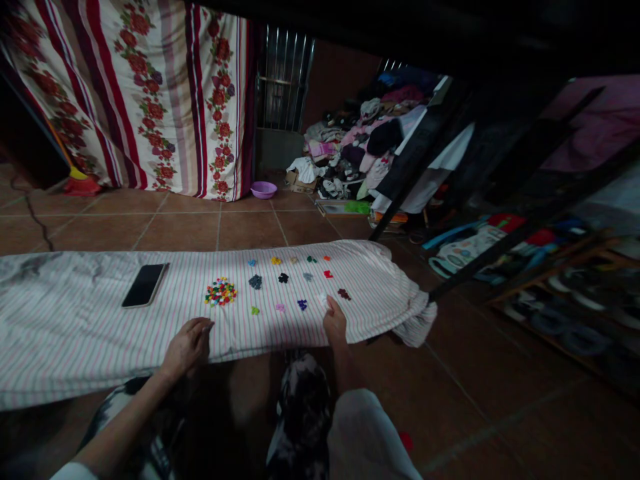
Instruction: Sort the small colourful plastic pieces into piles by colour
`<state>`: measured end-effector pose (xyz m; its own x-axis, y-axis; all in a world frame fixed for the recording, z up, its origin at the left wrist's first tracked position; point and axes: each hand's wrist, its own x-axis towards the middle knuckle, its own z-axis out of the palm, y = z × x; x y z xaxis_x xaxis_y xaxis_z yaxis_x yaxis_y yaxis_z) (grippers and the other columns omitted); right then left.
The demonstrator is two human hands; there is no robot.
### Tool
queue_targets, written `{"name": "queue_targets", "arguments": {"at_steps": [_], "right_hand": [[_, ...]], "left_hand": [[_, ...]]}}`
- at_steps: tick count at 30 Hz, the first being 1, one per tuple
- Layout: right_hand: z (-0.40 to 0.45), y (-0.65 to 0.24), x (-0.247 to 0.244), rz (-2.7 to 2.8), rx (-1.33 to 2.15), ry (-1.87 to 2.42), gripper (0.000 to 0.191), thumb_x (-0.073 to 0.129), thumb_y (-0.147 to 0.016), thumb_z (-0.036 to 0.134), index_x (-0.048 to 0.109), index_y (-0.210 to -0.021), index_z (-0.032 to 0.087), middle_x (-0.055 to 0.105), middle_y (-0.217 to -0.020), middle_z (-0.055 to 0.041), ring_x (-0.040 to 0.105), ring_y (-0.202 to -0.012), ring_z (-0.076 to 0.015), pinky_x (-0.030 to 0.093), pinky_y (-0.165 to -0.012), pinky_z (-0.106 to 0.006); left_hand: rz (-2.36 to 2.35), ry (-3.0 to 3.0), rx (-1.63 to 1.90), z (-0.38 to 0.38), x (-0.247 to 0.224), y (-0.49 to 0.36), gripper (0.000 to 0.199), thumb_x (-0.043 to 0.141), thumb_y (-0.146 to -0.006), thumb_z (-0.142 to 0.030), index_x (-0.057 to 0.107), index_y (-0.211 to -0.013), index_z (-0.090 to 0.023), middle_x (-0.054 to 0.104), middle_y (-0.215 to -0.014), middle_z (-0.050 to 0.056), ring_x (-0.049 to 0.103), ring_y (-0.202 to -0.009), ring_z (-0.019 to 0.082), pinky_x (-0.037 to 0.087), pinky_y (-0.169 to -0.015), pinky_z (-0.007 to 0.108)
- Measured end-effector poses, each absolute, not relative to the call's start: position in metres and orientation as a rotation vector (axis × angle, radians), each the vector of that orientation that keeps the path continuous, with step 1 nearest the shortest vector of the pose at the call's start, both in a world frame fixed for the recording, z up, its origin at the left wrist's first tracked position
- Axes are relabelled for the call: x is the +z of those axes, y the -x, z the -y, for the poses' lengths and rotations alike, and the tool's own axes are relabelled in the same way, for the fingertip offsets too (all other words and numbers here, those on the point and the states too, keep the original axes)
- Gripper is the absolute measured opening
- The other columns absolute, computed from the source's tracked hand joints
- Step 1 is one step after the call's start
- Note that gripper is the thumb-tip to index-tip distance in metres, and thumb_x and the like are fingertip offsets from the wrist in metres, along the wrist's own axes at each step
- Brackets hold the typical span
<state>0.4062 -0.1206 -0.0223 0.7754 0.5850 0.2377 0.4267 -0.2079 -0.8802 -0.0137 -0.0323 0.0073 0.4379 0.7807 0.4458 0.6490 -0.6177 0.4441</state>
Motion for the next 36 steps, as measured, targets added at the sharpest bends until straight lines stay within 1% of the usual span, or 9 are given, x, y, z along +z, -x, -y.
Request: {"name": "queue_targets", "arguments": {"at_steps": [3,7,10,13,18,21,27,30,36], "right_hand": [[0.120,-0.397,-0.022,0.779,0.143,1.837,0.048,0.044,-0.073,0.033,0.070,-0.107,0.013,0.072,-0.105,-0.0132,0.065,-0.104,-0.0259,0.047,-0.101,-0.046],[0.117,-0.377,-0.012,0.852,0.046,1.811,0.041,0.043,-0.076,0.035,0.072,-0.098,0.015,0.073,-0.103,-0.0136,0.066,-0.101,-0.0259,0.048,-0.099,-0.046],[0.112,-0.354,0.001,0.980,0.033,1.756,0.036,0.044,-0.079,0.034,0.072,-0.093,0.017,0.073,-0.099,-0.0114,0.066,-0.096,-0.0240,0.050,-0.095,-0.043],[0.104,-0.324,0.015,1.187,0.109,1.694,0.033,0.044,-0.081,0.031,0.073,-0.092,0.020,0.073,-0.097,-0.0094,0.067,-0.094,-0.0216,0.052,-0.092,-0.039],[0.084,-0.264,0.025,1.531,0.334,1.625,0.031,0.044,-0.084,0.020,0.073,-0.095,0.022,0.073,-0.099,-0.0059,0.066,-0.095,-0.0176,0.052,-0.091,-0.033],[0.068,-0.232,0.023,1.705,0.435,1.591,0.033,0.044,-0.083,0.013,0.073,-0.097,0.020,0.072,-0.102,-0.0068,0.065,-0.097,-0.0167,0.051,-0.093,-0.032],[0.035,-0.199,0.022,1.833,0.462,1.693,0.039,0.041,-0.085,0.008,0.071,-0.109,0.017,0.069,-0.115,-0.0102,0.062,-0.110,-0.0183,0.047,-0.100,-0.033],[0.021,-0.195,0.023,1.822,0.459,1.771,0.044,0.040,-0.085,0.005,0.070,-0.115,0.018,0.068,-0.118,-0.0102,0.061,-0.113,-0.0192,0.046,-0.102,-0.034],[0.010,-0.190,0.018,1.863,0.544,1.698,0.050,0.042,-0.077,0.002,0.070,-0.115,0.019,0.068,-0.121,-0.0085,0.059,-0.117,-0.0197,0.044,-0.105,-0.037]], "left_hand": [[-1.235,-2.620,0.903,0.039,-0.002,0.020,0.036,0.035,-0.093,-0.028,0.066,-0.108,-0.019,0.068,-0.110,0.010,0.062,-0.107,0.021,0.053,-0.095,0.037],[-1.297,-2.812,0.707,0.045,-0.008,0.026,0.043,0.035,-0.094,-0.032,0.061,-0.123,-0.016,0.061,-0.131,0.012,0.049,-0.129,0.028,0.047,-0.102,0.046],[-1.372,-2.862,0.482,0.048,-0.007,0.027,0.046,0.033,-0.095,-0.034,0.056,-0.131,-0.016,0.054,-0.140,0.012,0.044,-0.134,0.029,0.043,-0.105,0.047],[-1.445,-2.859,0.332,0.050,-0.005,0.023,0.048,0.032,-0.095,-0.034,0.051,-0.137,-0.018,0.048,-0.145,0.011,0.040,-0.137,0.030,0.040,-0.107,0.048],[-1.543,-2.821,0.332,0.050,-0.002,0.011,0.048,0.034,-0.095,-0.035,0.049,-0.138,-0.021,0.046,-0.147,0.011,0.038,-0.139,0.030,0.038,-0.108,0.049],[-1.544,-2.803,0.405,0.044,0.000,0.007,0.047,0.034,-0.095,-0.034,0.050,-0.137,-0.021,0.046,-0.147,0.012,0.038,-0.139,0.029,0.038,-0.107,0.049],[-1.513,-2.782,0.409,0.028,-0.002,0.011,0.047,0.034,-0.095,-0.033,0.051,-0.136,-0.019,0.046,-0.146,0.012,0.038,-0.138,0.030,0.039,-0.108,0.049],[-1.509,-2.769,0.425,0.026,-0.005,0.013,0.047,0.034,-0.095,-0.033,0.051,-0.136,-0.019,0.046,-0.146,0.013,0.038,-0.139,0.030,0.038,-0.108,0.049],[-1.544,-2.763,0.405,0.031,-0.007,0.008,0.048,0.036,-0.094,-0.033,0.050,-0.137,-0.018,0.045,-0.147,0.013,0.035,-0.140,0.033,0.034,-0.110,0.052]]}}
